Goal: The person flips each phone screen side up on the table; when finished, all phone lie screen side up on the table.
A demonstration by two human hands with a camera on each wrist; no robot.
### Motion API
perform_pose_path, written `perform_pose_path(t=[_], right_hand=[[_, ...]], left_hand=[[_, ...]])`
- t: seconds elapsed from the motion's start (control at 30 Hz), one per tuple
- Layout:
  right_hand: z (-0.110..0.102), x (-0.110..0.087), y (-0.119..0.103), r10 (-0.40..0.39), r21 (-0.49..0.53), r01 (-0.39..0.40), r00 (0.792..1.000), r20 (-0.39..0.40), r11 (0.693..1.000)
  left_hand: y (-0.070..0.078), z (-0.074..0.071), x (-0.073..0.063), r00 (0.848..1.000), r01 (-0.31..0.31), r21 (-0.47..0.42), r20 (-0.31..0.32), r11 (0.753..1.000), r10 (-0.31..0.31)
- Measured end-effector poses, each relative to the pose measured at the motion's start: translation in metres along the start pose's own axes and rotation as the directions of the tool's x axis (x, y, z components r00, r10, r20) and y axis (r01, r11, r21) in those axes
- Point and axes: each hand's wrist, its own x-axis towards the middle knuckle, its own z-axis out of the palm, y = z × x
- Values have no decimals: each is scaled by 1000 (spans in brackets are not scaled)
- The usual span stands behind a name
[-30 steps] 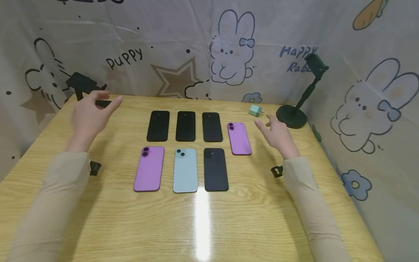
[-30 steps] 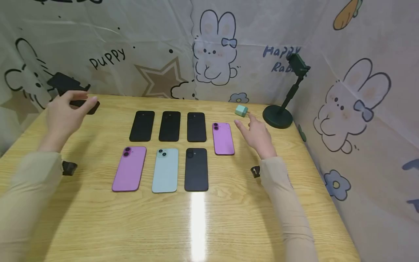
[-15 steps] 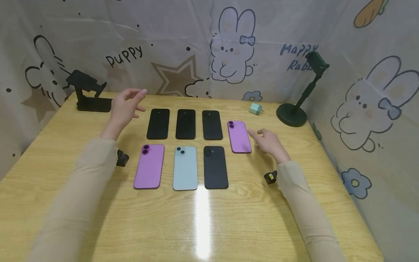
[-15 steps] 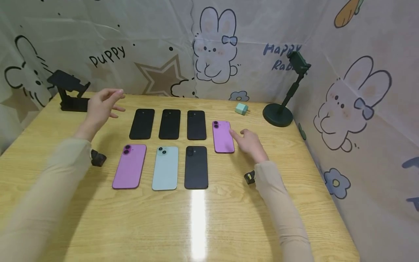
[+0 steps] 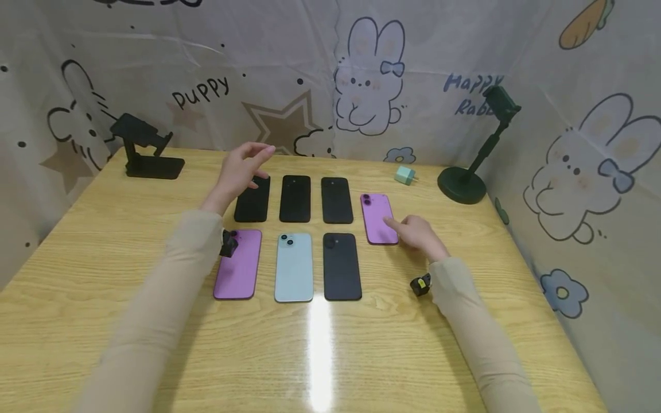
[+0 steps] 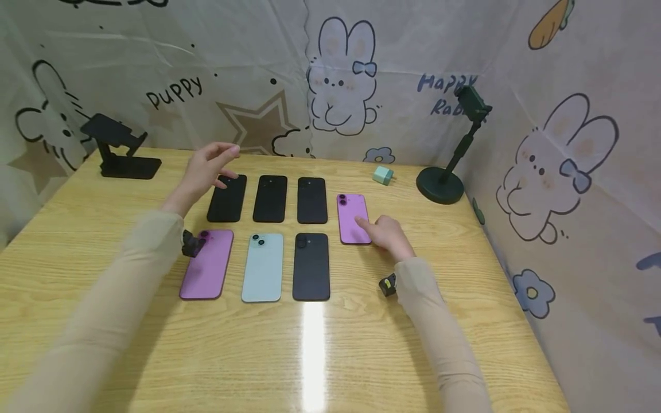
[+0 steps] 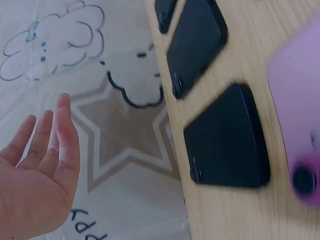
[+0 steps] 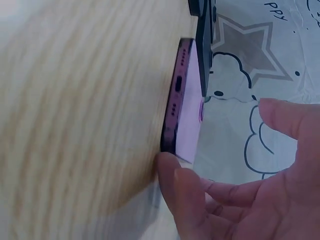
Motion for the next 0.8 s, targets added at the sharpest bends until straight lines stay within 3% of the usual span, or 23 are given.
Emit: perform_pose_path(t=[0.27, 0.43, 0.63, 0.8], right_hand=[[8, 4, -6, -44, -55, 43, 999, -24, 998], [11, 5, -5, -53, -91, 48, 997, -54, 995], [12, 4, -6, -65, -85, 60, 996, -62, 995], [14, 4, -7, -62, -92, 56, 996, -71, 994]], left_hand=[[2, 24, 1, 999, -19, 17, 41, 1000, 18], [7, 45, 3, 994, -56, 151, 98, 987, 41], [16, 67, 2, 977, -151, 367, 195, 918, 83], [16, 81, -2, 952, -237, 455, 284, 858, 112]])
